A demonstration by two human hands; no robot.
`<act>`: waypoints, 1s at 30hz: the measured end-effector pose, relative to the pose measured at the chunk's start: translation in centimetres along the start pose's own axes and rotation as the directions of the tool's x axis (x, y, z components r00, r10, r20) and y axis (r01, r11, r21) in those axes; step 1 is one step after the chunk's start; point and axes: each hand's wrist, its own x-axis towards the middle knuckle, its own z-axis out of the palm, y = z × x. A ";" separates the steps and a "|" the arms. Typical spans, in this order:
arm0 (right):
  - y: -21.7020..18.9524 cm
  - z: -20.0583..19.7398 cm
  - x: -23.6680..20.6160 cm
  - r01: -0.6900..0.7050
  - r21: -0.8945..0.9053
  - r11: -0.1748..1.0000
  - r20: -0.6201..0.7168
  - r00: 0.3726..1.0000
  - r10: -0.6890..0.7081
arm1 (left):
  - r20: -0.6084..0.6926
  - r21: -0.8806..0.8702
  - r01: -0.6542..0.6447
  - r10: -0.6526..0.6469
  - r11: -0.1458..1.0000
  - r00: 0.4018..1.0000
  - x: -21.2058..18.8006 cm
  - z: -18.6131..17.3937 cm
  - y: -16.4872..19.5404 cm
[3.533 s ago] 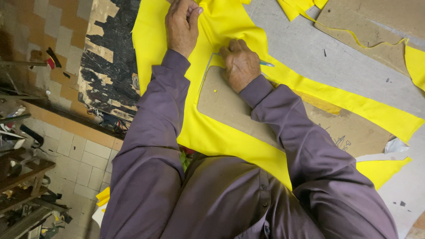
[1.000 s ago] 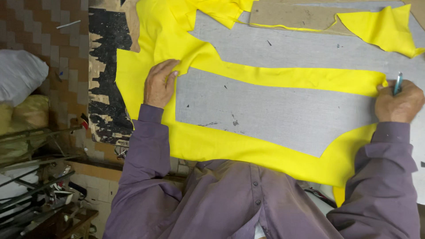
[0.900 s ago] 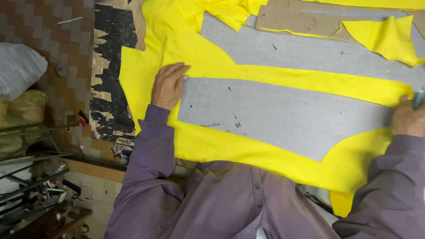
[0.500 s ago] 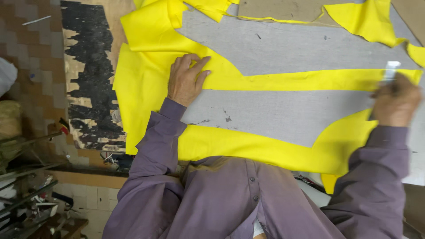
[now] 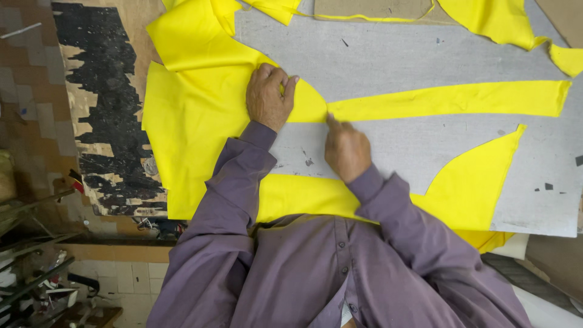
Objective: The person lays out yellow fabric on a worktable, places a cardboard pattern on top, traces the outline with a pen, and cuts the fabric along the traced line using a rotary cutter. The process is repeated multiple times to produce several identical fabric pieces.
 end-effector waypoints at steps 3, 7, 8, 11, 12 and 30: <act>1.5 -2.0 -3.0 0.011 0.028 1.000 0.143 0.990 -0.015 | -0.056 -0.072 0.015 -0.019 0.997 0.998 0.2 -0.6 0.6; 8.0 -6.8 -0.9 0.218 0.055 0.974 0.229 0.947 -0.225 | -0.080 -0.057 -0.191 0.186 0.980 0.979 0.4 -1.7 1.3; 9.3 -7.6 -0.1 0.240 0.039 0.970 0.138 0.960 -0.243 | -0.065 -0.084 -0.211 0.206 0.974 0.976 0.5 -1.7 1.3; 11.5 -8.2 1.8 0.274 0.071 0.959 -0.088 0.959 -0.268 | 0.126 -0.023 -0.162 0.164 0.987 0.978 0.5 -1.2 0.7; 11.6 -7.7 2.0 0.171 0.050 0.984 -0.003 0.985 -0.171 | 0.139 -0.042 -0.220 0.223 0.975 0.965 0.6 -1.0 0.2; 16.5 -20.1 -27.1 -0.415 -0.333 0.847 0.934 -0.020 0.357 | -0.103 0.557 0.282 -0.272 0.781 0.957 -15.8 -17.5 -13.8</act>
